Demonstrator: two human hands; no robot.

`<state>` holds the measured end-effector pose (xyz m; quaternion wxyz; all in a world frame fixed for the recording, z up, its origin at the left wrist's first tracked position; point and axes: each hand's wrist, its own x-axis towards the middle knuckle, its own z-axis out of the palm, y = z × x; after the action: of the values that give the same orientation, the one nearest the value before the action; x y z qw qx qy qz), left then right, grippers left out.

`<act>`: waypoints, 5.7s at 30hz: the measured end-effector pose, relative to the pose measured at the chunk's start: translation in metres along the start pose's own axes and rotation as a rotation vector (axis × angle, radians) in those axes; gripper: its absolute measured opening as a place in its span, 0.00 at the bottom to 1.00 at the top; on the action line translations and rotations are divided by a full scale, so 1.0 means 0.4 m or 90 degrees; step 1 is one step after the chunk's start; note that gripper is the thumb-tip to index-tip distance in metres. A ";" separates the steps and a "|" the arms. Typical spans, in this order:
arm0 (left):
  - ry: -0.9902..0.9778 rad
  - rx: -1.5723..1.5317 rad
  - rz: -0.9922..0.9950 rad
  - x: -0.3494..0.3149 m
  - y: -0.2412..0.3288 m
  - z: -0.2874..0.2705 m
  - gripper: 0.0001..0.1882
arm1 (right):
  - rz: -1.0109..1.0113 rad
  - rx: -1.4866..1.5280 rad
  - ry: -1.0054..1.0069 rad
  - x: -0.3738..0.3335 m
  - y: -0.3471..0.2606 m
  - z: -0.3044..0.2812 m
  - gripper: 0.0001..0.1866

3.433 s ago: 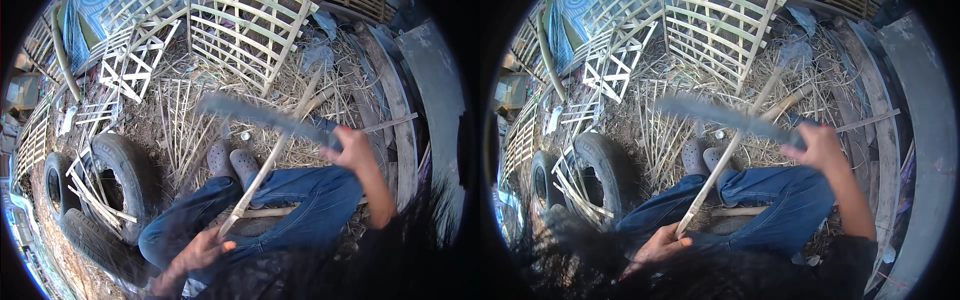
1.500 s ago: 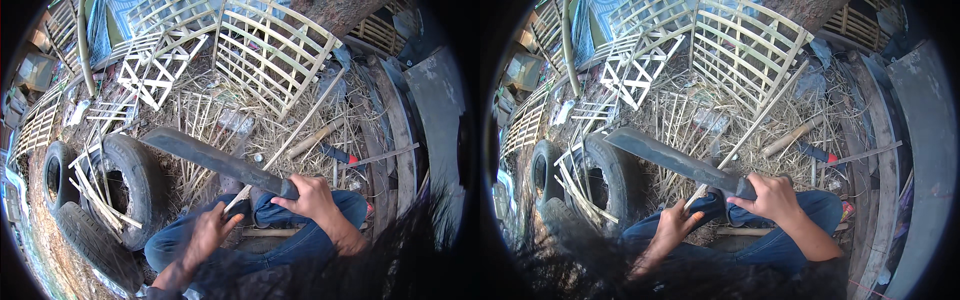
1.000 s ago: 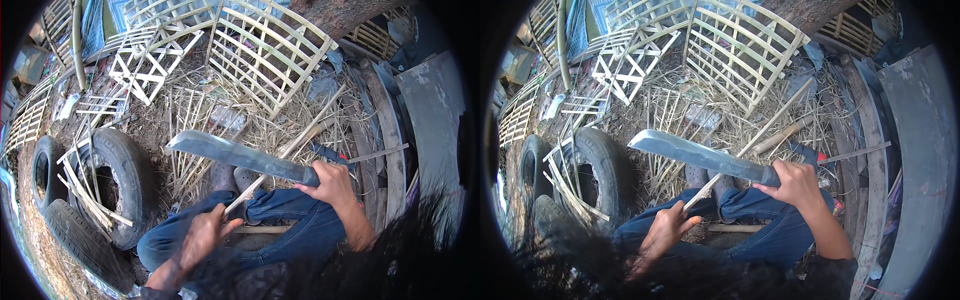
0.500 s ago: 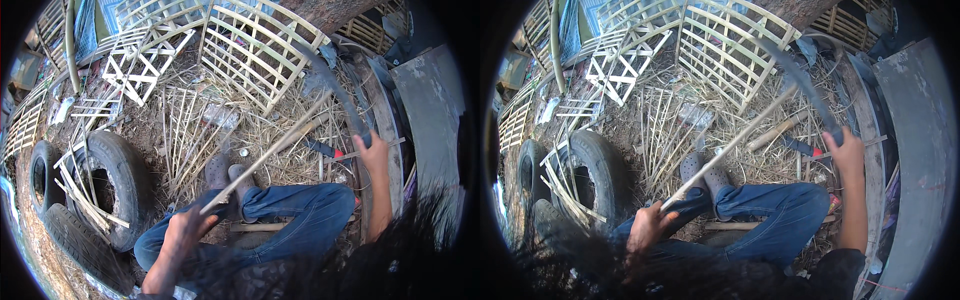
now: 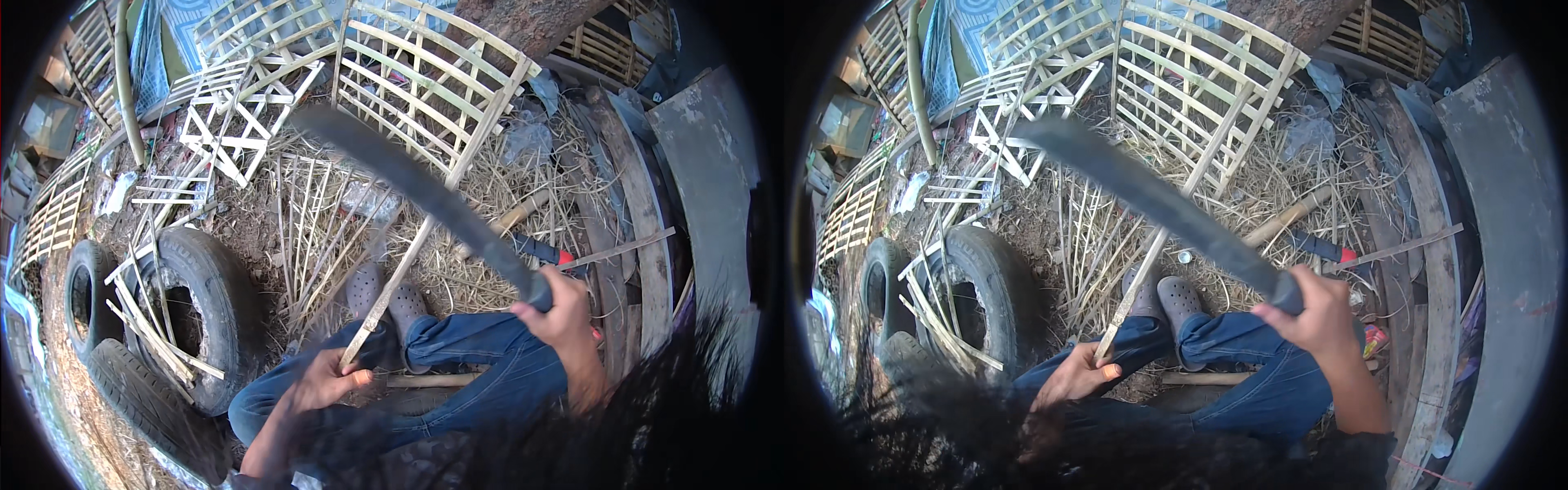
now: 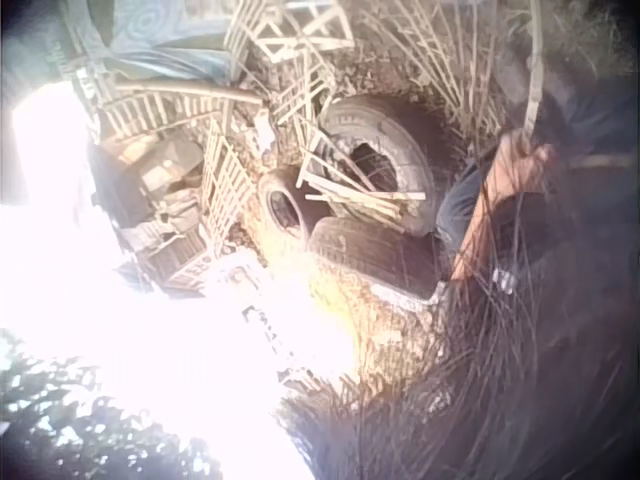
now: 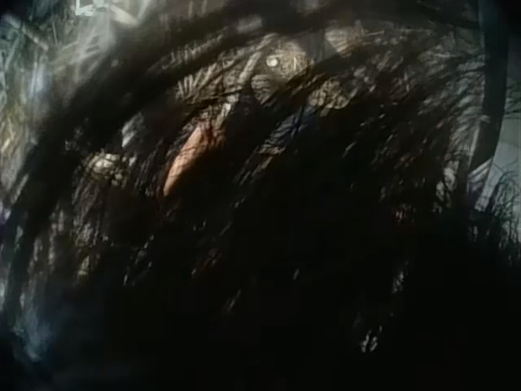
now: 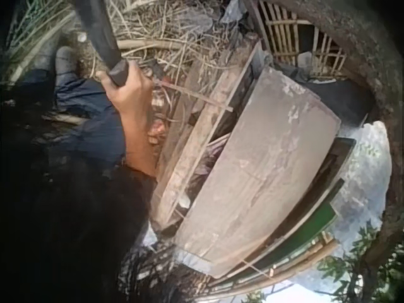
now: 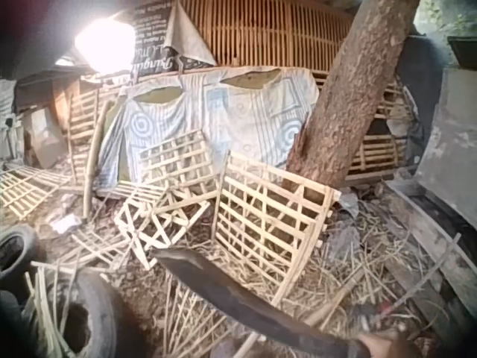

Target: The person shaves a thin strip of wood using a large knife by holding the wood against their leg and drawing the blade toward themselves.

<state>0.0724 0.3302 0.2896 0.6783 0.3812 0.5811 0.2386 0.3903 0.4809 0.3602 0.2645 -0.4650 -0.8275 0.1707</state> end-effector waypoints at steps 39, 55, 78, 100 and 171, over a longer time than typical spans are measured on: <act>-0.310 -0.343 -0.010 -0.050 -0.021 0.060 0.22 | -0.226 -0.070 -0.088 0.009 0.000 0.088 0.29; -0.284 -0.335 -0.127 -0.148 -0.099 0.035 0.23 | 0.206 -0.189 0.084 0.085 0.306 -0.054 0.23; 0.155 -0.469 0.244 0.073 0.030 0.189 0.18 | 0.261 0.681 -0.158 -0.147 -0.077 0.311 0.14; 0.155 -0.400 0.448 0.146 -0.013 0.232 0.30 | 0.400 0.775 -0.283 -0.200 -0.016 0.330 0.18; 0.025 0.002 0.023 -0.025 0.034 0.212 0.17 | -0.163 -0.083 -0.127 -0.022 0.091 0.136 0.31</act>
<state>0.1542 0.3104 0.3093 0.6617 0.3878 0.5878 0.2575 0.3863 0.4899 0.2952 0.1698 -0.3529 -0.9113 0.1272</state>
